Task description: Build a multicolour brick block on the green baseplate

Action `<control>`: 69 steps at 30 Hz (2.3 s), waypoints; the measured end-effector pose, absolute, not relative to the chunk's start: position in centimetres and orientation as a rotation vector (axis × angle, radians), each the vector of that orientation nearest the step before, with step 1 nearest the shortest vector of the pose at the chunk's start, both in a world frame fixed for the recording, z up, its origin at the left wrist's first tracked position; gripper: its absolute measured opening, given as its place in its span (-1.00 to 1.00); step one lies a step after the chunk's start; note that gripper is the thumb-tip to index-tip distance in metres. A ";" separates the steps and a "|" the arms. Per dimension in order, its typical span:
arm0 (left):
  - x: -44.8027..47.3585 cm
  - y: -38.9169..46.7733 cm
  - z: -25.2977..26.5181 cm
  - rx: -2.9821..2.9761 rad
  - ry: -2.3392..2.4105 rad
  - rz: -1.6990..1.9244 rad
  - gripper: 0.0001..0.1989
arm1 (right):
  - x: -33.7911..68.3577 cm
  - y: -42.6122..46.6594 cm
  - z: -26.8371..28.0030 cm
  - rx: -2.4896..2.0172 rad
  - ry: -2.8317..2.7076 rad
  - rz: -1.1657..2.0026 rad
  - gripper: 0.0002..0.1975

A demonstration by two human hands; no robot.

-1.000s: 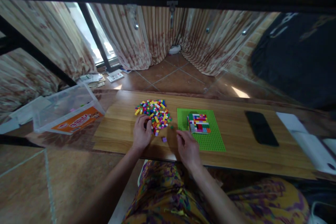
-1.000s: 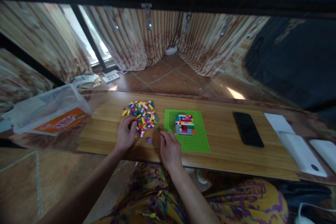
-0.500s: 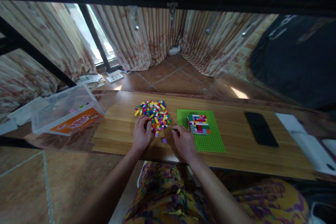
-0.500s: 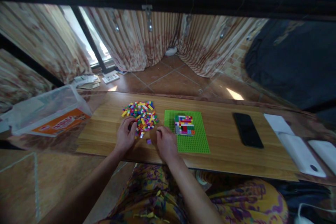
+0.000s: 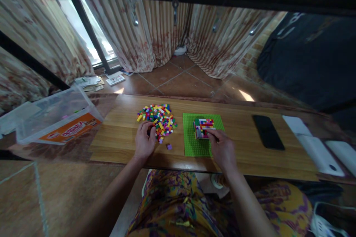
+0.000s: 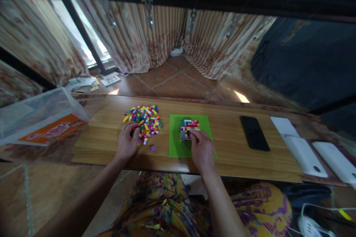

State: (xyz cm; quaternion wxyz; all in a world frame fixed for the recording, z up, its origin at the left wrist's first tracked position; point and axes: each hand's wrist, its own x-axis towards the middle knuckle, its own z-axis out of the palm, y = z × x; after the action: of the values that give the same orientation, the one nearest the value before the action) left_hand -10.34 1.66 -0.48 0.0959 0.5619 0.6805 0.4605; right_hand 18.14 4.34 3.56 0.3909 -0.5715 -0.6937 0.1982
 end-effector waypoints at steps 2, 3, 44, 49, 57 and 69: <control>-10.3 1.7 -0.5 1.664 2.019 1.362 -0.82 | 17.9 4.4 3.6 -1.460 -1.806 0.478 -0.73; -10.3 1.6 -0.4 1.663 2.019 1.362 -0.82 | 17.7 4.5 3.6 -1.465 -1.824 0.466 -0.73; -10.2 1.6 -0.5 1.671 2.031 1.352 -0.82 | 18.7 7.1 5.1 -1.470 -2.300 0.462 -0.85; -10.2 1.6 -0.4 1.675 2.027 1.355 -0.81 | 18.8 6.4 5.1 -1.434 -2.116 0.433 -0.77; -10.3 1.8 -0.5 1.673 2.025 1.362 -0.79 | 19.8 4.7 4.8 -1.465 -1.712 0.371 -0.70; -10.3 1.7 -0.4 1.699 2.035 1.344 -0.78 | 17.7 3.3 3.4 -1.368 -1.824 0.527 -0.59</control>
State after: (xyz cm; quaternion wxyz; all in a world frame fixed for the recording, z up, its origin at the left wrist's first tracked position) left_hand -10.32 1.68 -0.36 0.0845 0.5697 0.6821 0.4506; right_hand 17.67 3.32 3.36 0.3903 -0.5382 -0.7176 0.2075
